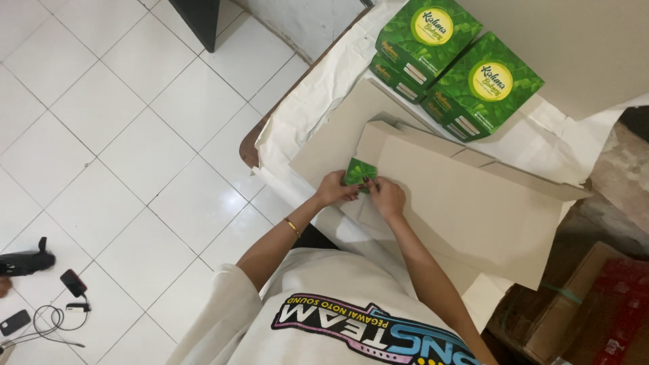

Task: Folding cardboard sheets into cake boxes.

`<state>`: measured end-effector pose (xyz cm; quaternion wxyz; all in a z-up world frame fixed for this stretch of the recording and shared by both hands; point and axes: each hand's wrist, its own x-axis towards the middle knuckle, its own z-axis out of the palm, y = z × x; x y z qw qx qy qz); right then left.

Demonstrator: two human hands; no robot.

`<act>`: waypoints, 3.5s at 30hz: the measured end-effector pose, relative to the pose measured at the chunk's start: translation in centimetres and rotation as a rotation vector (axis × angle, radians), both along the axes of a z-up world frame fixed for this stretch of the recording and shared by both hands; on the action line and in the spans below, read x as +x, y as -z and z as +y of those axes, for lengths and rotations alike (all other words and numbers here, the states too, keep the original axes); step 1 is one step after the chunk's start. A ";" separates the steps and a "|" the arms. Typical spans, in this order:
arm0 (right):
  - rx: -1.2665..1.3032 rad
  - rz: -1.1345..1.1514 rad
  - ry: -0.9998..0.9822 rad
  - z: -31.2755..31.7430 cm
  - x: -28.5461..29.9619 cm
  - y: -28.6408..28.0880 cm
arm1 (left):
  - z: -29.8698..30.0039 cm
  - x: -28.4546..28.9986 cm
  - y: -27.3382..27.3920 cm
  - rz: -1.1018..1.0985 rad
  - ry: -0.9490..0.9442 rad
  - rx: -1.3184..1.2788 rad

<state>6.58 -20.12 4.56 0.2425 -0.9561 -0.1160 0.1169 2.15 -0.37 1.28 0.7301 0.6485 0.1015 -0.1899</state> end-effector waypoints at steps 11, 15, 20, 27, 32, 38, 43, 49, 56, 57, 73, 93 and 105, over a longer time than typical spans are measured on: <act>0.191 -0.017 -0.036 -1.4 -1.0 0.0 | -0.9 -0.2 2.6 -0.006 -0.138 -0.080; 0.072 -0.028 0.017 -0.7 -0.5 -0.3 | -1.8 -0.1 -0.1 0.007 -0.232 0.084; 0.008 -0.056 0.022 -0.3 -0.9 -0.5 | -2.0 0.1 -1.7 0.023 -0.246 0.149; 0.027 -0.279 -0.231 -2.1 -7.8 -7.5 | -1.6 0.5 -3.9 -0.083 -0.201 0.449; -0.139 -0.278 -0.207 -5.5 -9.6 -7.3 | 0.3 0.8 -2.6 -0.148 -0.162 0.316; -0.250 -0.137 -0.334 -7.1 -8.0 -5.4 | 3.0 -0.2 -1.9 -0.089 -0.058 0.461; -0.160 -0.101 -0.464 -6.1 -3.2 -5.9 | 2.5 -2.3 -7.7 -0.509 -0.292 0.967; -0.104 0.125 -0.593 -7.4 4.9 -1.1 | 2.7 -1.1 -6.3 -0.779 0.276 0.716; 0.130 0.050 -0.278 -7.4 2.8 -4.2 | 1.5 0.1 -3.4 -0.584 0.104 0.940; 0.301 -0.111 -0.256 -8.1 1.9 -3.4 | 1.4 0.1 -3.0 -0.515 0.075 0.928; 0.064 -0.184 0.165 -9.6 -3.7 -0.1 | 0.4 0.1 -4.1 -0.413 -0.079 0.767; -0.151 0.052 0.315 -5.1 -2.5 -5.8 | -3.9 1.8 -6.2 -0.059 0.235 1.290; -0.023 -0.149 0.189 -6.4 -5.7 -6.6 | -4.6 2.5 -8.1 -0.007 0.260 1.267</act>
